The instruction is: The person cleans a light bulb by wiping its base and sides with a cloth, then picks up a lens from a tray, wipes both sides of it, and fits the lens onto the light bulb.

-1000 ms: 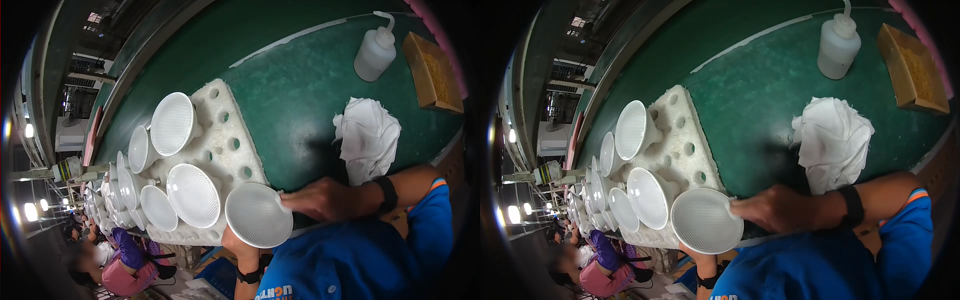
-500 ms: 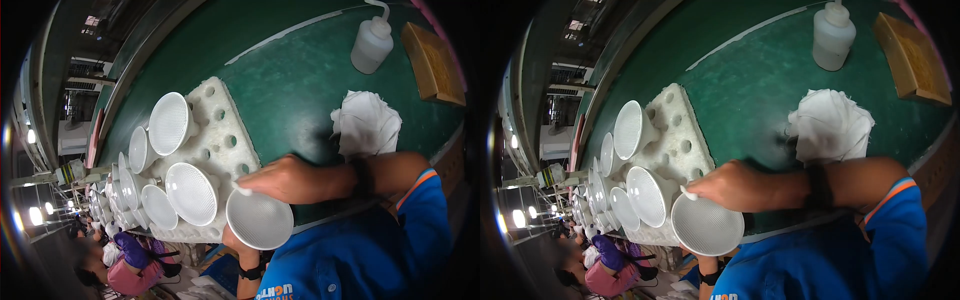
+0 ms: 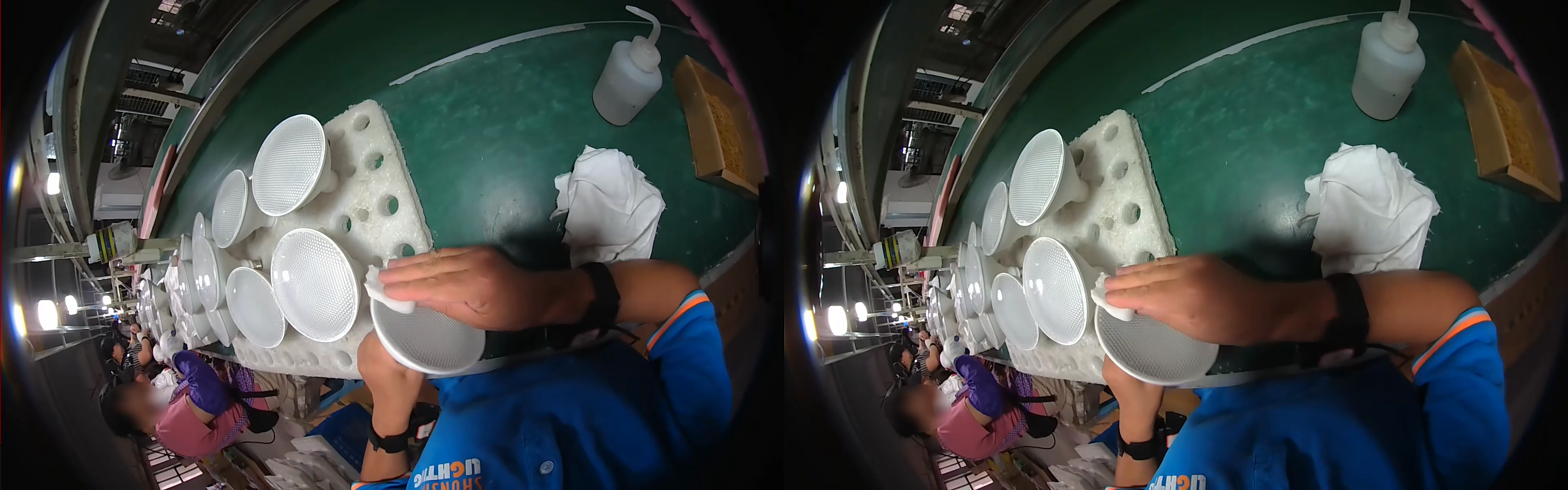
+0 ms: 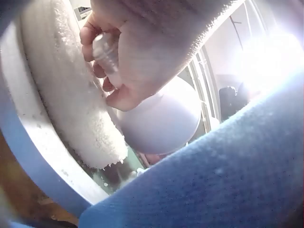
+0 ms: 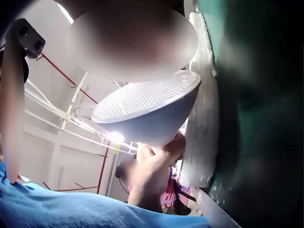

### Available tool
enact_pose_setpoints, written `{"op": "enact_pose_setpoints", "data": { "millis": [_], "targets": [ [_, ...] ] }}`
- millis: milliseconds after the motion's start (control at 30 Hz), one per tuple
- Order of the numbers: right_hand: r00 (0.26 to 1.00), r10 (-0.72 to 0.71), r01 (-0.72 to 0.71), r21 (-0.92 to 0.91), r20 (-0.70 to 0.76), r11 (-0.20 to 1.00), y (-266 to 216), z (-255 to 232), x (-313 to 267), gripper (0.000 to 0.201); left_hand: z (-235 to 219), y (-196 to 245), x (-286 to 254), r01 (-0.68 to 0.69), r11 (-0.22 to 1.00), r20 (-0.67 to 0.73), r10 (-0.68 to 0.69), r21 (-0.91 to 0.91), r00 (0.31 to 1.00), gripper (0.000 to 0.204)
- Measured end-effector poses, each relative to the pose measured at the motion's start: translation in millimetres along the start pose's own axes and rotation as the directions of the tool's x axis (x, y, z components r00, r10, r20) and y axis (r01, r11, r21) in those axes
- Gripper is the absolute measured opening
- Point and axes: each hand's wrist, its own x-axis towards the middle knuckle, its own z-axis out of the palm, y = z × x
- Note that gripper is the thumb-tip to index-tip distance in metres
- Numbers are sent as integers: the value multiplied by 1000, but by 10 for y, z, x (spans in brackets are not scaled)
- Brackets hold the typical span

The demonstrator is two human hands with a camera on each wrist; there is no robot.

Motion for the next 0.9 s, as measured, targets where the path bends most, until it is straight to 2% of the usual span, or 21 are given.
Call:
{"op": "enact_pose_setpoints", "data": {
  "millis": [67,167,267,367,400,500,533,633,667,767,833,900],
  "targets": [
    [999,52,-52,38,11,998,-9,-21,47,27,56,-91,-2,103,993,-51,-106,-56,993,27],
    [996,-22,21,12,87,1000,86,-61,-92,34,139,-97,34,-11,1000,-202,11,-1,979,24],
    [965,-187,193,-11,184,981,-131,-154,-244,26,130,-150,59,30,998,-161,-38,-49,986,23],
    [945,-296,300,-6,141,954,-301,-121,-190,23,131,-228,70,-8,999,-134,2,-44,991,22],
    [947,-302,303,9,112,953,-261,-81,-123,22,129,-297,60,-71,997,-99,70,-10,993,22],
    [983,-185,185,-98,15,978,62,29,106,23,141,-134,110,-81,996,-190,87,39,978,23],
    [996,-80,82,-53,31,995,153,14,107,31,162,-138,117,-79,995,-211,90,58,973,23],
    [989,-124,136,-179,79,974,122,-53,-125,34,159,-203,83,-69,994,-180,83,83,980,23],
    [981,-120,147,-186,149,972,-59,-150,-162,32,129,-160,100,-37,990,-142,56,133,988,22],
    [925,-341,367,-155,169,917,-354,-106,-134,25,107,-168,63,-71,990,-128,87,123,988,22],
    [965,-250,258,-106,79,960,-259,-18,58,26,142,-204,87,-133,982,-153,153,134,976,22],
    [985,-172,171,-81,-9,982,54,63,177,29,174,-209,106,-150,980,-174,172,134,970,22]
  ]
}}
